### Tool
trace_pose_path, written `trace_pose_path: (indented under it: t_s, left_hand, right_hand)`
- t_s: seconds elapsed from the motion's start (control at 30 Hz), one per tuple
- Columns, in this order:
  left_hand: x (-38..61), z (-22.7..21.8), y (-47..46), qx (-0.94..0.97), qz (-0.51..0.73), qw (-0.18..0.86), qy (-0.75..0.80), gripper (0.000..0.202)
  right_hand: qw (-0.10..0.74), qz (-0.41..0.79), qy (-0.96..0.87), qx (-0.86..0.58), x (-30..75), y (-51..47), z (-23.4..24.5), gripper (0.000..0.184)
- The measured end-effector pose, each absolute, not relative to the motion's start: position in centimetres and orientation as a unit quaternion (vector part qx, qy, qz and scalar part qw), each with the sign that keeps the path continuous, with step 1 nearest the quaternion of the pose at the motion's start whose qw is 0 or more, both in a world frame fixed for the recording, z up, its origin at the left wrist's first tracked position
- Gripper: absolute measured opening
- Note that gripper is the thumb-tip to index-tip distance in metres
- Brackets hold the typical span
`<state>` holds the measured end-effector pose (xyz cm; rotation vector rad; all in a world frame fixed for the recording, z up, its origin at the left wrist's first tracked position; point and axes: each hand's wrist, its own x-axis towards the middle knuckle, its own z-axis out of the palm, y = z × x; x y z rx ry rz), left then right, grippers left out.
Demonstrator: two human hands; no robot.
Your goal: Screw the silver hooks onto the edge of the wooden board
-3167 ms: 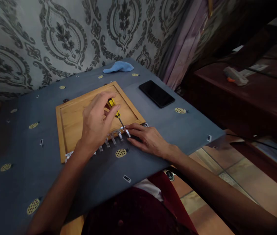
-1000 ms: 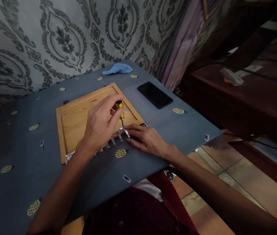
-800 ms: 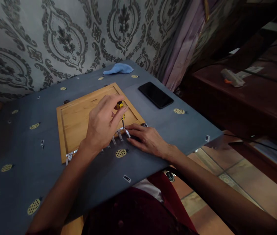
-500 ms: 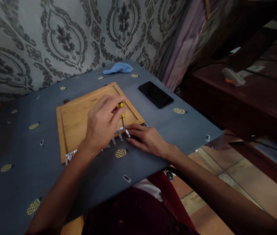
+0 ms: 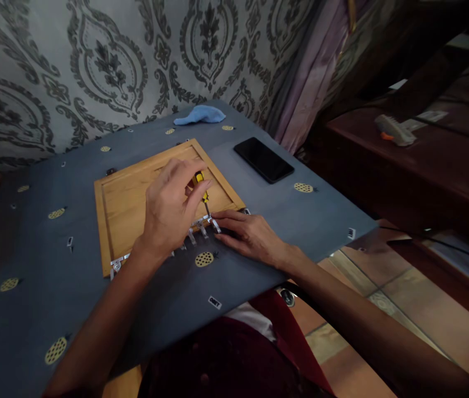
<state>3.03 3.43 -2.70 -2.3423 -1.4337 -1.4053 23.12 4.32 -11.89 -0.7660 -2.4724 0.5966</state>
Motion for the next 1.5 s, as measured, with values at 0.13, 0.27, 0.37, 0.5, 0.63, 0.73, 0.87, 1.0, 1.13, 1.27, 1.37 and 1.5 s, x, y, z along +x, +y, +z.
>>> trace_pose_path:
  t_s: [0.13,0.27,0.37,0.5,0.63,0.73,0.87,1.0,1.13,1.27,1.37,1.5]
  left_hand:
    - [2.61,-2.30,3.50,-0.779,-0.439,-0.016,-0.447,0.019]
    - [2.44,-2.14,3.53,-0.781,-0.430,-0.035,-0.452,0.020]
    - [2.59,-2.33,3.51,-0.772,-0.440,0.000,-0.459,0.017]
    - [2.77,-2.47,3.41,-0.758,-0.451,0.029,-0.471,0.016]
    - [2.70,-2.01,3.31,-0.771,-0.444,0.015,-0.457,0.015]
    - [2.64,-1.75,3.30,-0.784,-0.428,-0.012,-0.450,0.018]
    - [2.77,-2.09,3.37,-0.781,-0.438,-0.005,-0.446,0.018]
    - [2.89,-2.43,3.37,-0.774,-0.439,0.036,-0.456,0.013]
    - [2.65,-2.14,3.34,-0.771,-0.438,0.021,-0.462,0.012]
    - [2.35,-1.84,3.40,-0.780,-0.431,-0.039,-0.452,0.019]
    - [2.39,-1.87,3.43,-0.776,-0.435,-0.040,-0.455,0.018]
    - [2.67,-2.00,3.33,-0.768,-0.439,0.002,-0.466,0.012]
  right_hand:
    - [0.241,0.223,-0.902,-0.280,23.11,4.34,-11.87,0.033]
    - [0.244,0.226,-0.901,-0.279,23.13,4.32,-11.80,0.033]
    - [0.241,0.227,-0.900,-0.283,23.13,4.29,-11.77,0.033]
    - [0.240,0.228,-0.900,-0.283,23.06,4.31,-11.83,0.034]
    - [0.242,0.225,-0.900,-0.283,23.04,4.30,-11.89,0.033]
    - [0.243,0.224,-0.900,-0.285,23.08,4.27,-11.89,0.032]
    - [0.239,0.229,-0.899,-0.286,23.08,4.27,-11.91,0.034]
    - [0.234,0.228,-0.898,-0.293,23.02,4.31,-11.96,0.035]
    - [0.238,0.233,-0.897,-0.290,23.10,4.32,-11.91,0.036]
    - [0.238,0.236,-0.897,-0.287,23.16,4.29,-11.86,0.036]
    - [0.242,0.231,-0.897,-0.288,23.09,4.25,-11.85,0.034]
    - [0.239,0.232,-0.898,-0.290,23.01,4.23,-11.84,0.034]
